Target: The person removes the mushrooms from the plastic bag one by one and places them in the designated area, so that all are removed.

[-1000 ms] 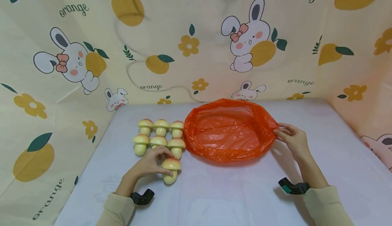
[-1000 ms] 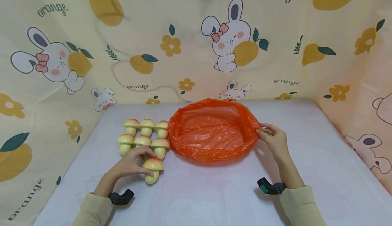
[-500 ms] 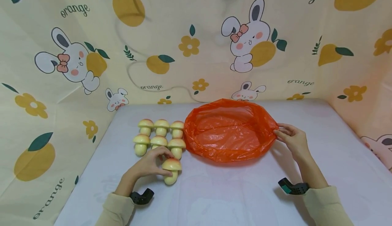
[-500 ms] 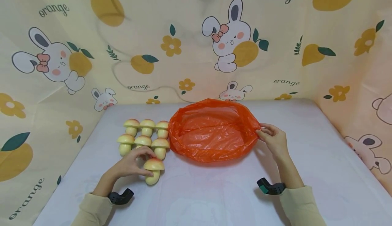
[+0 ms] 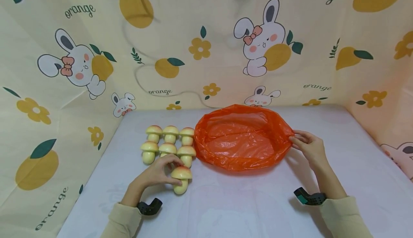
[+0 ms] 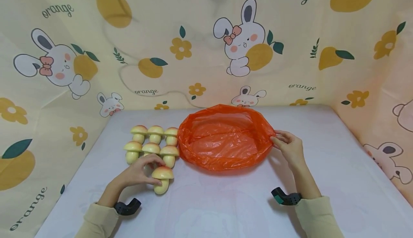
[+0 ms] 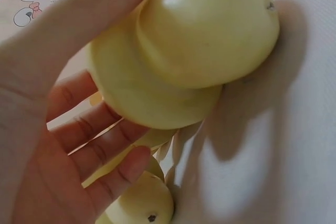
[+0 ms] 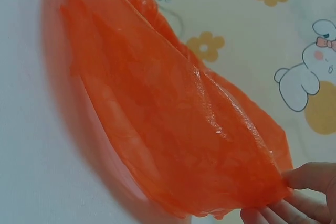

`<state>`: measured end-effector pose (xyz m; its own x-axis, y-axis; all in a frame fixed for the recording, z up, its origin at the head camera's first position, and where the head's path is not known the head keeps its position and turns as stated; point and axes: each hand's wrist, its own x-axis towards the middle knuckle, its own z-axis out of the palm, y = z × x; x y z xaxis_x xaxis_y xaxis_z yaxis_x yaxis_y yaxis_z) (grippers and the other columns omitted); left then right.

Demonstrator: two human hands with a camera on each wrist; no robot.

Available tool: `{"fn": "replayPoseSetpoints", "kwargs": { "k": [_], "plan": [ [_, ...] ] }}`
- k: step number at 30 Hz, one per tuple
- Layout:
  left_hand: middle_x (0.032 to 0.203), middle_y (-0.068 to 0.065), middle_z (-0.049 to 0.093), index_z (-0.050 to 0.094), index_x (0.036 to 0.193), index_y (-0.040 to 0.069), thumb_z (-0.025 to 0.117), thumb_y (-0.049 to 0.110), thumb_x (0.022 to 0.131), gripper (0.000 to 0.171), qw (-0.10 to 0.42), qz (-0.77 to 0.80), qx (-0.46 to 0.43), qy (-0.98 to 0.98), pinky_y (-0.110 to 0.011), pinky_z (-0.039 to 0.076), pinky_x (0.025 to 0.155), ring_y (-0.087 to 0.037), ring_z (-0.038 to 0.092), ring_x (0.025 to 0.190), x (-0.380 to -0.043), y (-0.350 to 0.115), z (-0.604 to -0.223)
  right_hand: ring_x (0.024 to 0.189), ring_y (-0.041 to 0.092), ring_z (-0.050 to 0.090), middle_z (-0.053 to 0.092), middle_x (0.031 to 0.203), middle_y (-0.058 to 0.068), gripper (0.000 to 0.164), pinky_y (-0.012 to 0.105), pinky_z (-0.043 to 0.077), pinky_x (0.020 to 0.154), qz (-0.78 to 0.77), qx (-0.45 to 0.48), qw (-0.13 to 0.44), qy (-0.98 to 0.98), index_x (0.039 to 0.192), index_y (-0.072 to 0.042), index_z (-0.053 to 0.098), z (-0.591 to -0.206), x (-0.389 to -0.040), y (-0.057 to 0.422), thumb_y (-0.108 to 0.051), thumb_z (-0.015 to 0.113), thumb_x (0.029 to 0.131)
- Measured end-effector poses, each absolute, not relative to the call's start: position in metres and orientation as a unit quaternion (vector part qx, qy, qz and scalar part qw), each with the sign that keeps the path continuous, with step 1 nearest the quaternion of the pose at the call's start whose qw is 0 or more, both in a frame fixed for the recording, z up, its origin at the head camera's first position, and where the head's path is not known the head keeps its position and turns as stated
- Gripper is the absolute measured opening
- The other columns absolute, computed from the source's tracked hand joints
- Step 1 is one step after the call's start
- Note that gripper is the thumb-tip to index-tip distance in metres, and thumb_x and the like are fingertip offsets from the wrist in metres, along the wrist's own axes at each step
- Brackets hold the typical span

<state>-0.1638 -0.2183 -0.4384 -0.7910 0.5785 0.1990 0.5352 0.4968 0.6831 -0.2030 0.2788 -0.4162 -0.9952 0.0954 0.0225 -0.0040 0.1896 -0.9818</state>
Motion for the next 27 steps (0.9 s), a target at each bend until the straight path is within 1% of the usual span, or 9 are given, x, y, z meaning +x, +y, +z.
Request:
{"fn": "replayPoseSetpoints", "kwargs": {
  "k": [3,5,8,11,16,21,27],
  "plan": [
    [0.105,-0.004,0.069,0.065,0.108,0.010,0.088,0.025,0.067,0.049,0.027,0.386,0.329,0.861,-0.027,0.055,0.078,-0.003,0.058,0.090,-0.164,-0.218,-0.437,0.072,-0.013,0.065,0.065,0.078,-0.032,0.031,0.010,0.057,0.067,0.617,-0.030,0.047,-0.785,0.117,0.001,0.060,-0.415,-0.202,0.279,-0.018,0.062,0.094],
    [0.105,-0.005,0.069,0.065,0.108,0.008,0.088,0.024,0.067,0.050,0.021,0.384,0.336,0.860,-0.028,0.055,0.078,-0.007,0.059,0.090,-0.164,-0.219,-0.437,0.072,-0.014,0.064,0.064,0.078,-0.033,0.039,0.010,0.057,0.067,0.604,-0.026,0.056,-0.795,0.121,0.009,0.055,-0.414,-0.202,0.279,-0.019,0.061,0.094],
    [0.105,-0.008,0.070,0.065,0.109,0.006,0.088,0.023,0.067,0.051,0.016,0.383,0.341,0.858,-0.028,0.055,0.077,-0.013,0.061,0.090,-0.164,-0.221,-0.435,0.072,-0.015,0.063,0.060,0.079,-0.035,0.048,0.009,0.056,0.066,0.582,-0.026,0.067,-0.810,0.125,0.015,0.050,-0.413,-0.203,0.279,-0.022,0.058,0.096],
    [0.106,-0.009,0.070,0.065,0.110,0.005,0.088,0.023,0.067,0.051,0.018,0.383,0.340,0.859,-0.028,0.055,0.077,-0.015,0.061,0.090,-0.164,-0.222,-0.434,0.072,-0.017,0.062,0.057,0.079,-0.037,0.052,0.009,0.056,0.066,0.567,-0.033,0.079,-0.819,0.128,0.017,0.047,-0.411,-0.202,0.278,-0.024,0.056,0.097],
    [0.106,-0.007,0.070,0.065,0.109,0.005,0.086,0.021,0.069,0.048,0.016,0.388,0.348,0.854,-0.029,0.055,0.080,-0.014,0.062,0.092,-0.164,-0.222,-0.436,0.072,-0.018,0.062,0.058,0.079,-0.037,0.048,0.008,0.055,0.066,0.566,-0.038,0.098,-0.818,0.125,0.016,0.049,-0.410,-0.201,0.277,-0.023,0.056,0.097],
    [0.106,-0.006,0.070,0.066,0.108,0.006,0.085,0.021,0.072,0.043,0.017,0.394,0.356,0.847,-0.025,0.056,0.082,-0.015,0.063,0.095,-0.165,-0.216,-0.437,0.072,-0.018,0.061,0.057,0.079,-0.037,0.051,0.008,0.055,0.066,0.564,-0.036,0.090,-0.820,0.127,0.017,0.047,-0.410,-0.201,0.277,-0.024,0.054,0.098],
    [0.103,-0.006,0.070,0.066,0.106,0.007,0.085,0.019,0.072,0.041,0.007,0.403,0.364,0.840,-0.024,0.056,0.081,-0.014,0.063,0.094,-0.165,-0.209,-0.437,0.071,-0.018,0.061,0.057,0.078,-0.037,0.053,0.008,0.055,0.066,0.563,-0.037,0.082,-0.821,0.129,0.018,0.046,-0.409,-0.200,0.276,-0.025,0.054,0.098]
  ]
}}
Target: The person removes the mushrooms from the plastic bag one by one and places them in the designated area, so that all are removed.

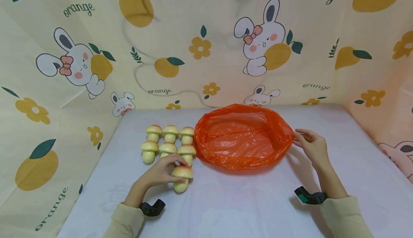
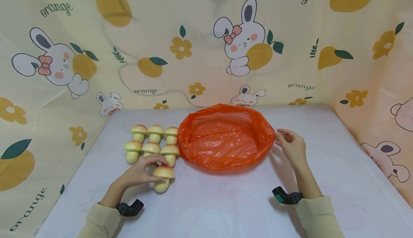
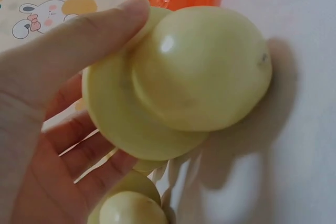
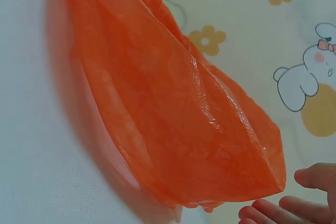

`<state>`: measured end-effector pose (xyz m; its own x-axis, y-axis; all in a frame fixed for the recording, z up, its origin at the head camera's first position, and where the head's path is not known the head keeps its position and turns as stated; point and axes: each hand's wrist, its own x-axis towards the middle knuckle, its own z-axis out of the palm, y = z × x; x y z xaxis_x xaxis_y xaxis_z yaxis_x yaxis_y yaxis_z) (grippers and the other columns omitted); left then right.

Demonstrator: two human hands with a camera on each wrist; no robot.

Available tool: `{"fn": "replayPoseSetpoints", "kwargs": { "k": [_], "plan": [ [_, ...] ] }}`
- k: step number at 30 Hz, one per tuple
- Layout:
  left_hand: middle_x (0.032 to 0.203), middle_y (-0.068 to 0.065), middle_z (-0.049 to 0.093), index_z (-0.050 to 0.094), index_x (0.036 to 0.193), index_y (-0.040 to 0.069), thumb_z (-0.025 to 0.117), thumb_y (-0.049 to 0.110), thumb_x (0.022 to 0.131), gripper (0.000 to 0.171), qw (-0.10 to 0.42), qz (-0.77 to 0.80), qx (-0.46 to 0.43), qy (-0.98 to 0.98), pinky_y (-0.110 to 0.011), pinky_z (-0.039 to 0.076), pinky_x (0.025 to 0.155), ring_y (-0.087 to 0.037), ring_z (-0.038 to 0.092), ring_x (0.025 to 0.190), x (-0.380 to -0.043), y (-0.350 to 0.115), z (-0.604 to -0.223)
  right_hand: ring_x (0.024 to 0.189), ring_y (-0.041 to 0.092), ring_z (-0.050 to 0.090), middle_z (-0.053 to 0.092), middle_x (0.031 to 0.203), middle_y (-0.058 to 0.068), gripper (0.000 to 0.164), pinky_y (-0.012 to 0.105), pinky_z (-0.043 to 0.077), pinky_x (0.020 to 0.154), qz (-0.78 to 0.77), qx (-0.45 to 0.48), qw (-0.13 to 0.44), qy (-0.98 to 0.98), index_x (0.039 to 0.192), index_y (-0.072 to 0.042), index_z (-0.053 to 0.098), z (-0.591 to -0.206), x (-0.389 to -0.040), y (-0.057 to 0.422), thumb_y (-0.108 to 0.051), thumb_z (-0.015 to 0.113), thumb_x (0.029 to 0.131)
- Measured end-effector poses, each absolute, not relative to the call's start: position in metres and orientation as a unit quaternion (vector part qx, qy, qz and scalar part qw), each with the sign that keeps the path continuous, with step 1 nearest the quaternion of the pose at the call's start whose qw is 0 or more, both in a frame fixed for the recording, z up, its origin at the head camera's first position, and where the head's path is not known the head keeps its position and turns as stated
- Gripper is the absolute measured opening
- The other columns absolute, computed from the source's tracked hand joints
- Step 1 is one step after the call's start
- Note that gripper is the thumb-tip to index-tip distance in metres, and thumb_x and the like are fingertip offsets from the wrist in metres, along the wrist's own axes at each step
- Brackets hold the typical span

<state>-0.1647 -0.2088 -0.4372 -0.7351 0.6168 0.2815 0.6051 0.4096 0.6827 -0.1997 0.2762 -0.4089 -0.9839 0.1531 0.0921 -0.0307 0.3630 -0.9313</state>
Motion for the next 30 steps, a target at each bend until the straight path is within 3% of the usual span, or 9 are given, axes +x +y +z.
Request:
{"fn": "replayPoseSetpoints", "kwargs": {
  "k": [15,25,30],
  "plan": [
    [0.104,-0.004,0.070,0.066,0.106,0.009,0.086,0.021,0.070,0.043,0.015,0.397,0.348,0.849,-0.024,0.056,0.083,-0.009,0.061,0.096,-0.165,-0.207,-0.436,0.073,-0.018,0.061,0.056,0.079,-0.038,0.052,0.010,0.057,0.067,0.563,-0.032,0.071,-0.823,0.129,0.018,0.045,-0.414,-0.199,0.279,-0.024,0.053,0.099],
    [0.106,-0.001,0.069,0.066,0.108,0.010,0.085,0.023,0.071,0.044,0.029,0.396,0.330,0.857,-0.026,0.055,0.088,-0.012,0.062,0.097,-0.167,-0.202,-0.437,0.071,-0.018,0.060,0.056,0.078,-0.038,0.055,0.008,0.055,0.066,0.561,-0.032,0.067,-0.824,0.129,0.017,0.046,-0.417,-0.200,0.281,-0.021,0.063,0.093],
    [0.107,-0.002,0.070,0.066,0.108,0.008,0.085,0.023,0.071,0.044,0.031,0.396,0.335,0.854,-0.026,0.055,0.088,-0.015,0.062,0.098,-0.169,-0.198,-0.437,0.070,-0.018,0.059,0.054,0.075,-0.040,0.054,0.007,0.055,0.066,0.550,-0.043,0.061,-0.832,0.130,0.016,0.046,-0.419,-0.199,0.284,-0.021,0.062,0.094]
  ]
}}
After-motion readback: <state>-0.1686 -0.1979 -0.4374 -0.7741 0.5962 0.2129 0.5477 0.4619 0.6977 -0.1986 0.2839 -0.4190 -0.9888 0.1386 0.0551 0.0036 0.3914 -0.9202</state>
